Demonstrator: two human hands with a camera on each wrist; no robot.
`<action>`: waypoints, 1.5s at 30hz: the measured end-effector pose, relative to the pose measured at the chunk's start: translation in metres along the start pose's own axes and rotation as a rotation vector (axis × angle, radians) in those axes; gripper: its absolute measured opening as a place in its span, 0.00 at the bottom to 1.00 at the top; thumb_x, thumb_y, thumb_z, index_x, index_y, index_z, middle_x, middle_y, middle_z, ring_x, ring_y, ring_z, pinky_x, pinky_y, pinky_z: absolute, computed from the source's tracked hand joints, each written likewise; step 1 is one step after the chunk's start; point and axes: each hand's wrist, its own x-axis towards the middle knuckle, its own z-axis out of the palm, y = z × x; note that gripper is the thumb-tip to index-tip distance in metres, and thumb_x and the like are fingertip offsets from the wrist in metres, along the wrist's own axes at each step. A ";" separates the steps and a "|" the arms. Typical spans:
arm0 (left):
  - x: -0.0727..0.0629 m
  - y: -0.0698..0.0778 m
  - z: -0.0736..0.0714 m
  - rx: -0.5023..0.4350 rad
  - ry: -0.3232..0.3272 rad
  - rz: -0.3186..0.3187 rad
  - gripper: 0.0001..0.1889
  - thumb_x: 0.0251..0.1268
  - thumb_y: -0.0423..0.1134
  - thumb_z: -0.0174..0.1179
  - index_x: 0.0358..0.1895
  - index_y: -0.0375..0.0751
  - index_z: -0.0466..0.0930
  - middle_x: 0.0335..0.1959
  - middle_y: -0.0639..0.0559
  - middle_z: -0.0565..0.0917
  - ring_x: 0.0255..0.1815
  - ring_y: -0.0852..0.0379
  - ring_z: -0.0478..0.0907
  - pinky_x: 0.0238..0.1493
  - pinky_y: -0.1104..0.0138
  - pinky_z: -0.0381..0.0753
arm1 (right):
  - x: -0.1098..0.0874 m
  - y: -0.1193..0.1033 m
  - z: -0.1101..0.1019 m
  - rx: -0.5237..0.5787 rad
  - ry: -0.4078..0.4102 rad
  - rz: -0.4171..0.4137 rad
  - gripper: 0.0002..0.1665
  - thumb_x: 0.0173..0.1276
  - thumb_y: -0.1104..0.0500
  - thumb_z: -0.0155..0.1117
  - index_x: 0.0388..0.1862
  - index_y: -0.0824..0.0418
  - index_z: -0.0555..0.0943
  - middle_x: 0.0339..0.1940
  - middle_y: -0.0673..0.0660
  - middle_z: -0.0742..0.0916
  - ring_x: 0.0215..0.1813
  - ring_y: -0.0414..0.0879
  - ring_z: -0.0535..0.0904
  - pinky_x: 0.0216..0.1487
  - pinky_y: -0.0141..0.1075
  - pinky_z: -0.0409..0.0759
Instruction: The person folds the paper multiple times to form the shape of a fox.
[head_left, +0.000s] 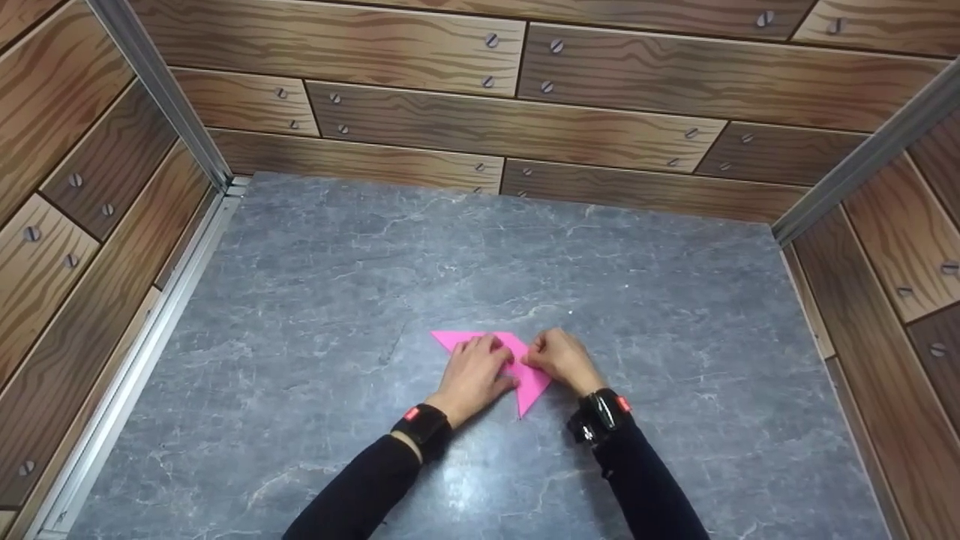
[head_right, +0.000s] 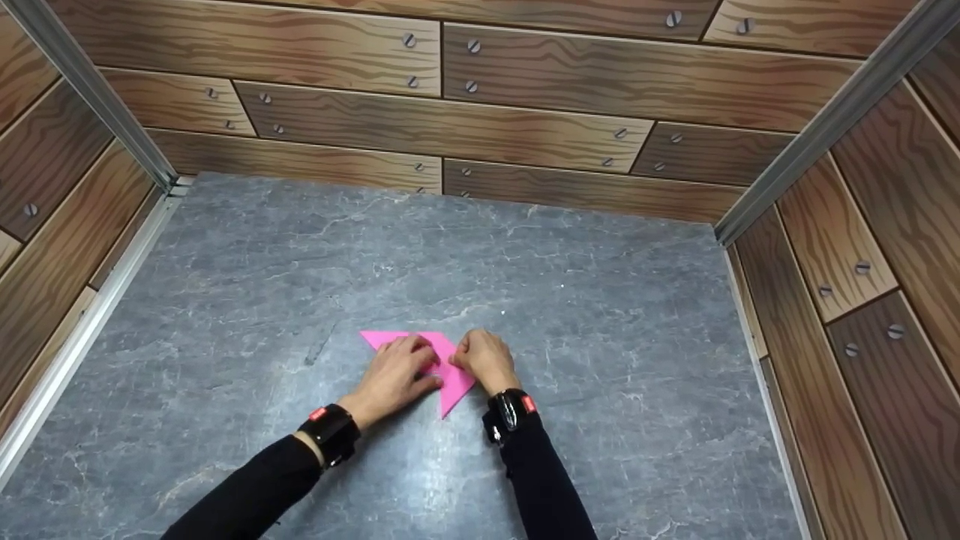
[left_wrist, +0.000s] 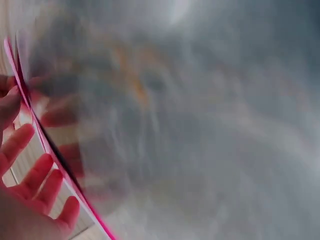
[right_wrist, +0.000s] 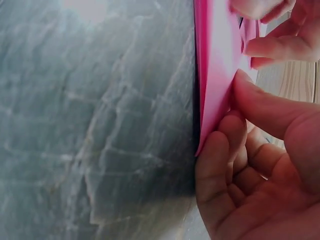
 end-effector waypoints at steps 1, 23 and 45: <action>0.001 -0.003 -0.002 0.000 0.006 -0.008 0.18 0.65 0.53 0.70 0.50 0.46 0.85 0.55 0.48 0.81 0.55 0.48 0.78 0.61 0.51 0.76 | 0.000 0.000 0.000 0.000 0.001 0.001 0.09 0.63 0.60 0.74 0.25 0.57 0.82 0.26 0.52 0.84 0.28 0.44 0.76 0.29 0.31 0.72; 0.009 -0.040 -0.031 0.122 -0.061 -0.290 0.31 0.60 0.56 0.74 0.58 0.37 0.80 0.55 0.38 0.77 0.56 0.38 0.75 0.50 0.46 0.79 | 0.000 0.000 0.001 -0.023 0.000 0.010 0.11 0.64 0.59 0.75 0.26 0.57 0.81 0.27 0.51 0.82 0.31 0.44 0.75 0.31 0.32 0.71; -0.006 -0.033 -0.028 -0.117 0.279 -0.205 0.06 0.60 0.41 0.75 0.36 0.46 0.87 0.34 0.51 0.89 0.34 0.51 0.84 0.39 0.59 0.81 | -0.002 -0.003 0.000 -0.001 -0.016 0.041 0.07 0.66 0.60 0.73 0.33 0.59 0.82 0.34 0.54 0.84 0.35 0.47 0.79 0.35 0.33 0.76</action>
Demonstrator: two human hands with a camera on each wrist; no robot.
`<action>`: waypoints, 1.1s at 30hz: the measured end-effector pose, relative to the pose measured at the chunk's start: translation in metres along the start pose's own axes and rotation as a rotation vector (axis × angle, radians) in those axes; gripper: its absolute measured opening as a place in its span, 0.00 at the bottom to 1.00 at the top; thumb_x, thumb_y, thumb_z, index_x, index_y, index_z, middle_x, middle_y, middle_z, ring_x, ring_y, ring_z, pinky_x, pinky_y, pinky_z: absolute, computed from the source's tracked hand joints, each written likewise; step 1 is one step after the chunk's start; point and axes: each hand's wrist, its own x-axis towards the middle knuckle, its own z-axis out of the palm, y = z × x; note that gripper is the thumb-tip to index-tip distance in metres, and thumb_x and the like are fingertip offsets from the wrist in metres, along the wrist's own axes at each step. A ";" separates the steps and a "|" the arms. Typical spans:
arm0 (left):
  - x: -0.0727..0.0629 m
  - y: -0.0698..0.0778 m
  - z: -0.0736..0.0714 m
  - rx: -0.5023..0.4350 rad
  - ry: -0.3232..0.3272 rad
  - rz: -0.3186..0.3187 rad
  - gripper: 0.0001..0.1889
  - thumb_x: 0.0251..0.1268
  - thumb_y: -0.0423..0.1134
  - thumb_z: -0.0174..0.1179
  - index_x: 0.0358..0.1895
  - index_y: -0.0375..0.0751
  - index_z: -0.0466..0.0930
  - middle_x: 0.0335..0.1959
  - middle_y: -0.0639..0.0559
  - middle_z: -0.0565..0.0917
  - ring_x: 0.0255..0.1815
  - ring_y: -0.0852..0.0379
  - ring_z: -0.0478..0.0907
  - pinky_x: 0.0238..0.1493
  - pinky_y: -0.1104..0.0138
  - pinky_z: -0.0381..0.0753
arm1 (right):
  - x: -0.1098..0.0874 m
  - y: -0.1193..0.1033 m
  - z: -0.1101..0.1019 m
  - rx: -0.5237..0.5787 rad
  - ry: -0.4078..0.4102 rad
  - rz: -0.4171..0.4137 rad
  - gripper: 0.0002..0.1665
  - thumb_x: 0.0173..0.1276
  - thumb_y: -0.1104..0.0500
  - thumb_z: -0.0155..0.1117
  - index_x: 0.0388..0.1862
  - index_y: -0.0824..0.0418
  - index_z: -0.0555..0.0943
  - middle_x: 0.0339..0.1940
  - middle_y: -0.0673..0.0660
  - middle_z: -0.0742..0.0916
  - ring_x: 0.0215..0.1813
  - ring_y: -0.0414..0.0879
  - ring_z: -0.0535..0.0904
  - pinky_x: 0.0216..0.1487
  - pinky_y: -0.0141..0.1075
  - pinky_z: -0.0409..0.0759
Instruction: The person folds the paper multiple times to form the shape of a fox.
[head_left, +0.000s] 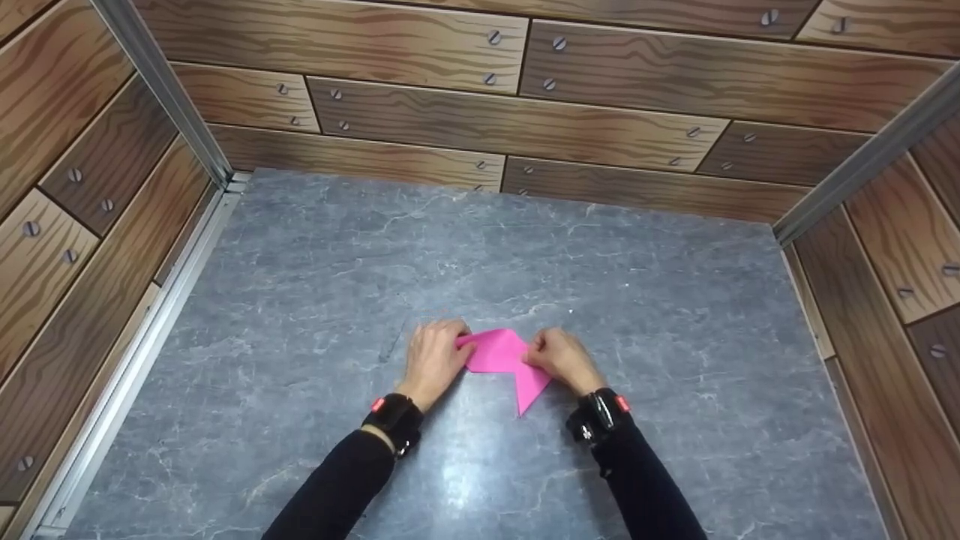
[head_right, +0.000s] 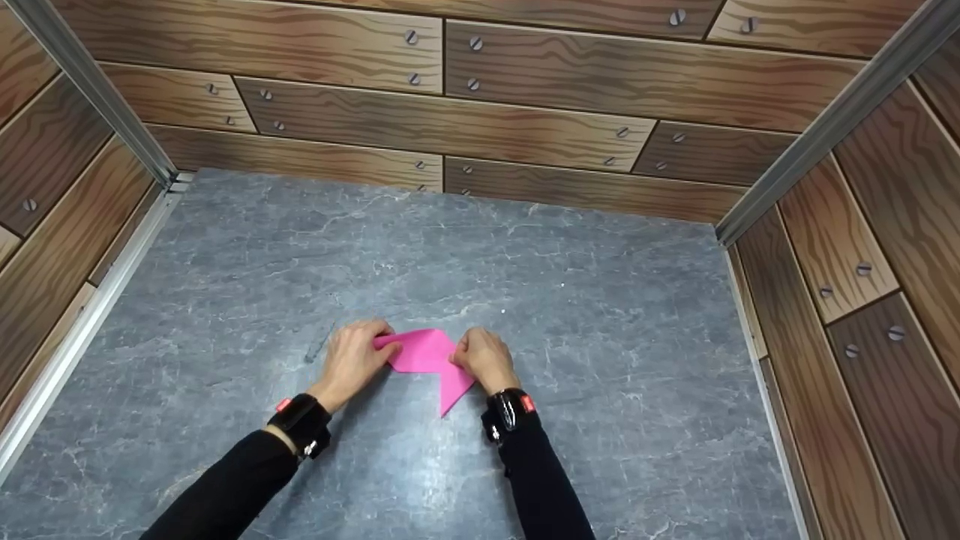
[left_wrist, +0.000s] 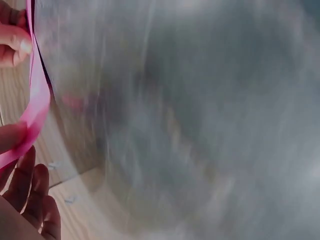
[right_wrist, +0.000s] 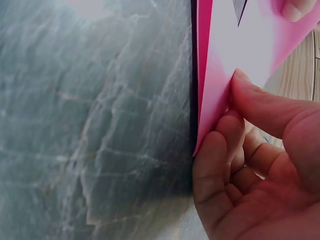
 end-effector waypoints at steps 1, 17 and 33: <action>-0.003 0.001 0.001 -0.028 0.015 -0.004 0.06 0.60 0.40 0.75 0.36 0.46 0.87 0.34 0.51 0.90 0.34 0.51 0.85 0.37 0.59 0.82 | 0.000 0.000 0.000 0.003 0.000 -0.006 0.07 0.66 0.60 0.73 0.33 0.59 0.82 0.33 0.54 0.84 0.35 0.47 0.79 0.35 0.33 0.77; -0.015 0.007 0.010 -0.187 0.059 -0.082 0.09 0.63 0.34 0.72 0.45 0.42 0.86 0.36 0.45 0.91 0.34 0.49 0.89 0.36 0.58 0.88 | -0.006 0.015 0.016 -0.048 0.131 -0.230 0.16 0.69 0.58 0.73 0.55 0.51 0.85 0.42 0.53 0.87 0.38 0.47 0.80 0.42 0.44 0.79; -0.011 0.012 0.014 -0.243 0.060 -0.132 0.07 0.65 0.33 0.70 0.44 0.40 0.88 0.39 0.47 0.91 0.37 0.51 0.89 0.40 0.59 0.88 | -0.011 0.017 0.021 -0.133 0.144 -0.245 0.26 0.71 0.56 0.70 0.67 0.45 0.83 0.38 0.54 0.84 0.33 0.44 0.73 0.33 0.37 0.74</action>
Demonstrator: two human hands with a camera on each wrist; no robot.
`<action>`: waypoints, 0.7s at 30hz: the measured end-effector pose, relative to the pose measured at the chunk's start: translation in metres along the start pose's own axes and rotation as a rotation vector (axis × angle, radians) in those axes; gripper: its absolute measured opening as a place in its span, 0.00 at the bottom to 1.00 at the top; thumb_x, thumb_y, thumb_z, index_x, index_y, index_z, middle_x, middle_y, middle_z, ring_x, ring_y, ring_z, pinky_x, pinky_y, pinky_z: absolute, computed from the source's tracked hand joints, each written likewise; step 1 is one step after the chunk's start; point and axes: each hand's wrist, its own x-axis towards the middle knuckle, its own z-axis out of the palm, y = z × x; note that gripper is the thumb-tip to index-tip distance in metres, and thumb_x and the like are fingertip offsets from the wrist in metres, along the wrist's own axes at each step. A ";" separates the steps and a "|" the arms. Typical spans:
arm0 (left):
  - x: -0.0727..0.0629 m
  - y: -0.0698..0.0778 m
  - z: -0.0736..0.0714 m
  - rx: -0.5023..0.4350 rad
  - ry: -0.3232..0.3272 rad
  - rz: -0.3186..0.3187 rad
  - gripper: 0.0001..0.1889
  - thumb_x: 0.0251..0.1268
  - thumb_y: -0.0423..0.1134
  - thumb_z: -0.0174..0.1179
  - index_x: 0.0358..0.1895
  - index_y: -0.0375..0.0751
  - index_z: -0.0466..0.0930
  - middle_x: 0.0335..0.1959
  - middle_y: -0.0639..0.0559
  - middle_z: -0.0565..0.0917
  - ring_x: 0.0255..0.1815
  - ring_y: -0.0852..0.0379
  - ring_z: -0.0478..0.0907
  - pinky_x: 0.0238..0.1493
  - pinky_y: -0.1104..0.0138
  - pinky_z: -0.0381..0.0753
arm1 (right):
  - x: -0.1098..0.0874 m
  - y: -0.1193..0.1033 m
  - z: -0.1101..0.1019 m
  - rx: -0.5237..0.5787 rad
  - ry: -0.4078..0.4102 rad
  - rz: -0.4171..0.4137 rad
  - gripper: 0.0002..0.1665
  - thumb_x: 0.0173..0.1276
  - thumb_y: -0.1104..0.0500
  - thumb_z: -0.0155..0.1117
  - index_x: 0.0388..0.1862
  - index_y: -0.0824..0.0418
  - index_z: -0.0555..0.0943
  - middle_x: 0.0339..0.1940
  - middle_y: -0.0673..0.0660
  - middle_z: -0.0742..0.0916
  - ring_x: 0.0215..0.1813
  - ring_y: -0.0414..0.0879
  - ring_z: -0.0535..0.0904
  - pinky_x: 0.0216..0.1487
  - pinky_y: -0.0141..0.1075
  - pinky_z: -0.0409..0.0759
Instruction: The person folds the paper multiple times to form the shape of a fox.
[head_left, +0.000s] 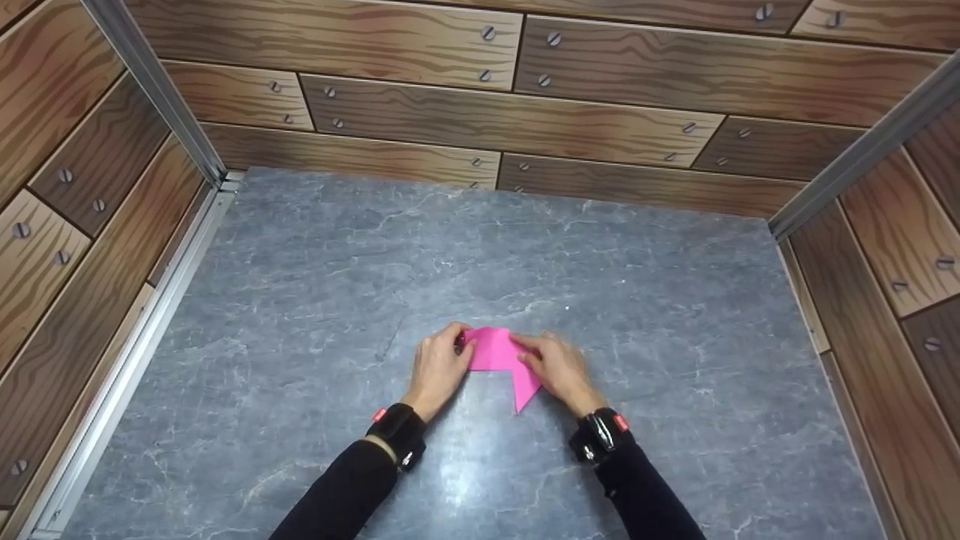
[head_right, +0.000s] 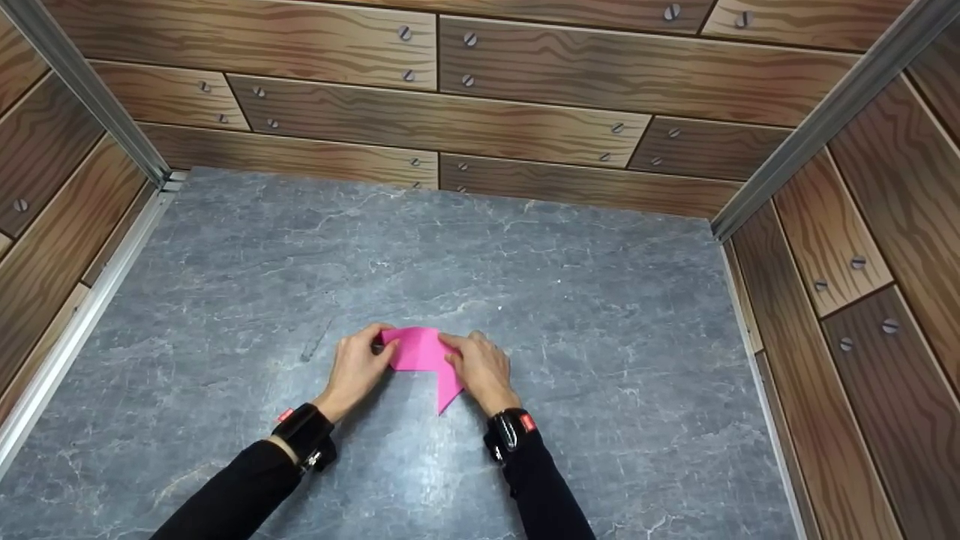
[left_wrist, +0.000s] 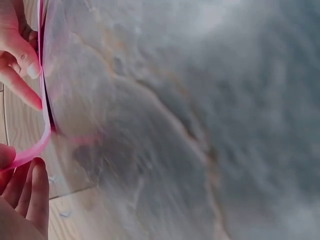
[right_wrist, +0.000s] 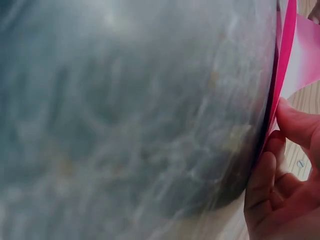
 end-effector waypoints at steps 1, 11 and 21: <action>0.000 0.000 0.000 -0.019 -0.009 0.001 0.07 0.65 0.32 0.69 0.44 0.39 0.87 0.40 0.46 0.91 0.38 0.51 0.89 0.41 0.60 0.89 | 0.000 -0.001 0.000 -0.002 -0.004 -0.001 0.25 0.71 0.57 0.70 0.67 0.45 0.83 0.39 0.54 0.84 0.33 0.44 0.73 0.33 0.37 0.74; -0.007 0.007 0.003 -0.081 -0.189 0.046 0.12 0.64 0.27 0.67 0.49 0.38 0.85 0.50 0.42 0.89 0.49 0.48 0.89 0.50 0.63 0.87 | 0.002 -0.006 -0.007 0.020 -0.092 0.018 0.28 0.69 0.55 0.73 0.68 0.47 0.81 0.30 0.53 0.78 0.27 0.44 0.70 0.25 0.33 0.71; -0.015 0.006 0.009 -0.050 -0.295 0.167 0.13 0.66 0.29 0.67 0.53 0.38 0.83 0.45 0.46 0.90 0.44 0.53 0.89 0.46 0.70 0.86 | 0.004 -0.007 -0.008 0.008 -0.107 0.003 0.30 0.68 0.57 0.73 0.69 0.48 0.81 0.25 0.51 0.77 0.23 0.41 0.68 0.21 0.30 0.68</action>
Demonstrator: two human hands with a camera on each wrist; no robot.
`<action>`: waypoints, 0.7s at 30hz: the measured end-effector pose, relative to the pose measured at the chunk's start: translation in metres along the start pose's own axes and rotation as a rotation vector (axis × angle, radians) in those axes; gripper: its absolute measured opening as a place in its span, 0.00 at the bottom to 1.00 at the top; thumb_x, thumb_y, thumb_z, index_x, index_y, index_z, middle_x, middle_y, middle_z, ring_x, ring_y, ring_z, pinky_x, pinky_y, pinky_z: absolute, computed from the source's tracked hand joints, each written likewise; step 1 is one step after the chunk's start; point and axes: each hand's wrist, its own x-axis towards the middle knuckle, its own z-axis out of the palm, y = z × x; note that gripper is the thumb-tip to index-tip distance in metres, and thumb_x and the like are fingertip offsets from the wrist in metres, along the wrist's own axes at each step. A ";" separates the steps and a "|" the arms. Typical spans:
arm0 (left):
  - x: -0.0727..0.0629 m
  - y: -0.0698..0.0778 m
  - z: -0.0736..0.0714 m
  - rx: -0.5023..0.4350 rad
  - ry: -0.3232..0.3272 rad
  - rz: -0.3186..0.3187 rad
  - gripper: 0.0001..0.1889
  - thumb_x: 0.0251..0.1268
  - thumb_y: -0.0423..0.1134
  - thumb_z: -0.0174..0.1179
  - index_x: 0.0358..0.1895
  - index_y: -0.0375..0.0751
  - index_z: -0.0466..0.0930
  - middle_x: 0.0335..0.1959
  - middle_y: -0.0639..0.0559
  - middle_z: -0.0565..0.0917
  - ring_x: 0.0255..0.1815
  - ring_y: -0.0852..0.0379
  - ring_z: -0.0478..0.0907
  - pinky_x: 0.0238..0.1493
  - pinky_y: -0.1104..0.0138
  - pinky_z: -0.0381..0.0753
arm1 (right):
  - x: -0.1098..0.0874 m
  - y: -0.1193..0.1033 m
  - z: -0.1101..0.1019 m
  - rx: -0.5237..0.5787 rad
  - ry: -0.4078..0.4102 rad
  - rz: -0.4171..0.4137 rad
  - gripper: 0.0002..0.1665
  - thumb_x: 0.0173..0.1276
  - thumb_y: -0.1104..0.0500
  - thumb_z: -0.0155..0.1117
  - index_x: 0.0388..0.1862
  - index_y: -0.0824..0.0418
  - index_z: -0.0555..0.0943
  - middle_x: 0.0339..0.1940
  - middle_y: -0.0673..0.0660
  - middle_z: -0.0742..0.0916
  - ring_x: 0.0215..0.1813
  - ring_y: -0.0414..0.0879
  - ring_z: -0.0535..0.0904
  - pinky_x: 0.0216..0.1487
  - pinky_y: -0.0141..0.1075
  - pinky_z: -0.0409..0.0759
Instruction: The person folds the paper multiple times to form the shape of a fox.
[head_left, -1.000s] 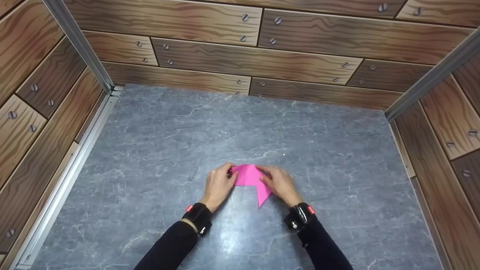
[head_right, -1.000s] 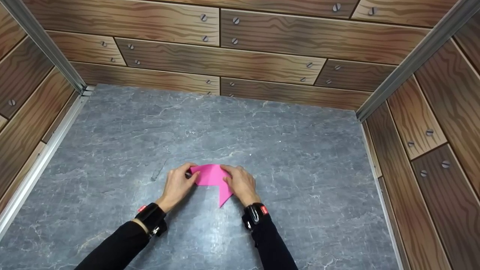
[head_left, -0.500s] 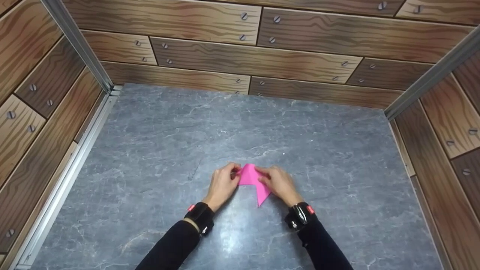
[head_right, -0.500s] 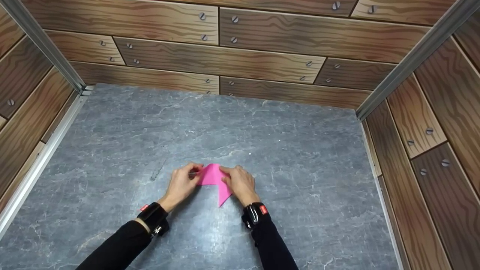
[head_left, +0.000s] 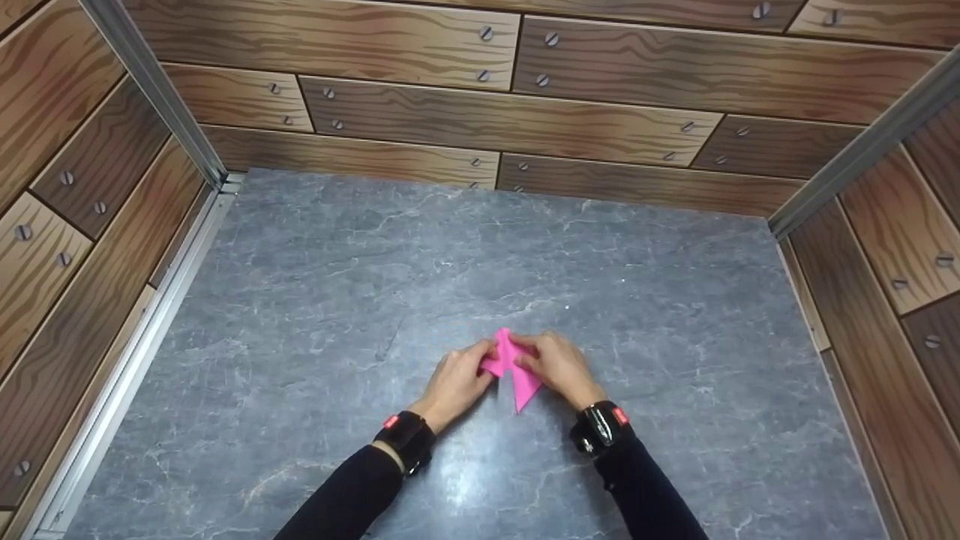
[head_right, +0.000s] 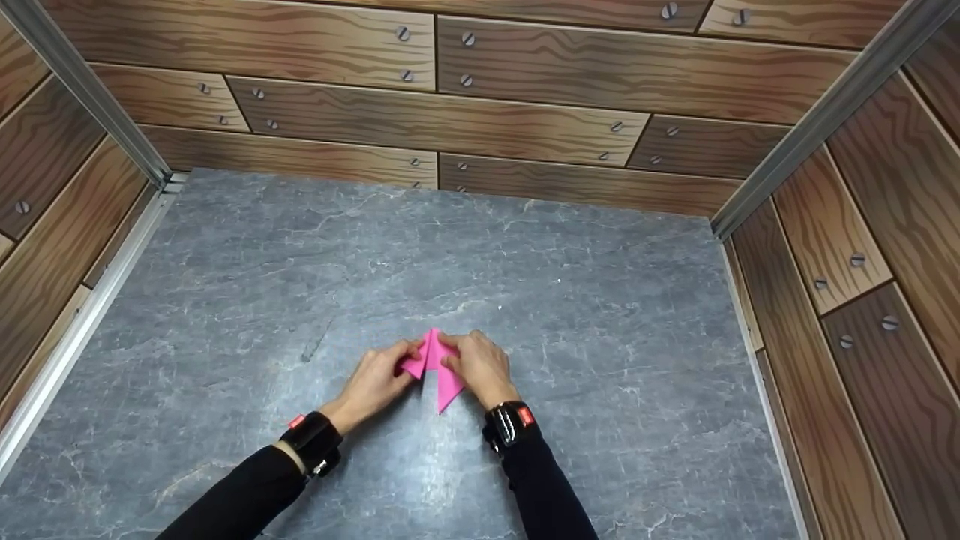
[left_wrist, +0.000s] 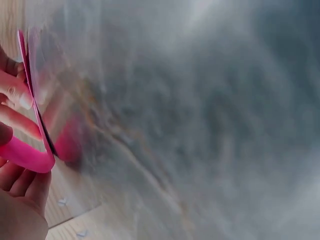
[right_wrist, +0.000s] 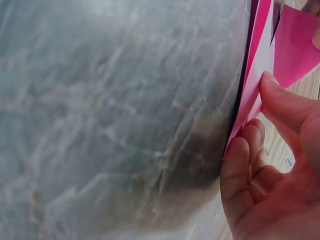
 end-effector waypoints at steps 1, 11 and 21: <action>0.000 0.000 0.000 0.006 -0.003 0.014 0.13 0.67 0.29 0.67 0.53 0.37 0.83 0.45 0.46 0.90 0.44 0.53 0.89 0.46 0.71 0.86 | 0.000 0.000 0.000 0.001 -0.001 0.001 0.30 0.68 0.57 0.73 0.69 0.48 0.81 0.26 0.51 0.78 0.23 0.41 0.68 0.22 0.30 0.69; -0.003 0.004 0.005 0.143 -0.027 0.108 0.11 0.68 0.27 0.62 0.51 0.37 0.80 0.43 0.46 0.89 0.40 0.51 0.88 0.40 0.71 0.86 | -0.001 -0.002 -0.001 0.005 -0.012 -0.015 0.29 0.69 0.58 0.72 0.68 0.51 0.81 0.23 0.49 0.73 0.24 0.41 0.67 0.24 0.30 0.68; -0.004 0.004 0.003 0.174 -0.058 0.120 0.08 0.70 0.28 0.61 0.47 0.41 0.78 0.44 0.47 0.88 0.42 0.51 0.88 0.41 0.68 0.87 | -0.001 -0.003 -0.001 0.000 -0.012 -0.020 0.27 0.70 0.56 0.71 0.68 0.51 0.81 0.19 0.48 0.70 0.21 0.39 0.64 0.21 0.29 0.65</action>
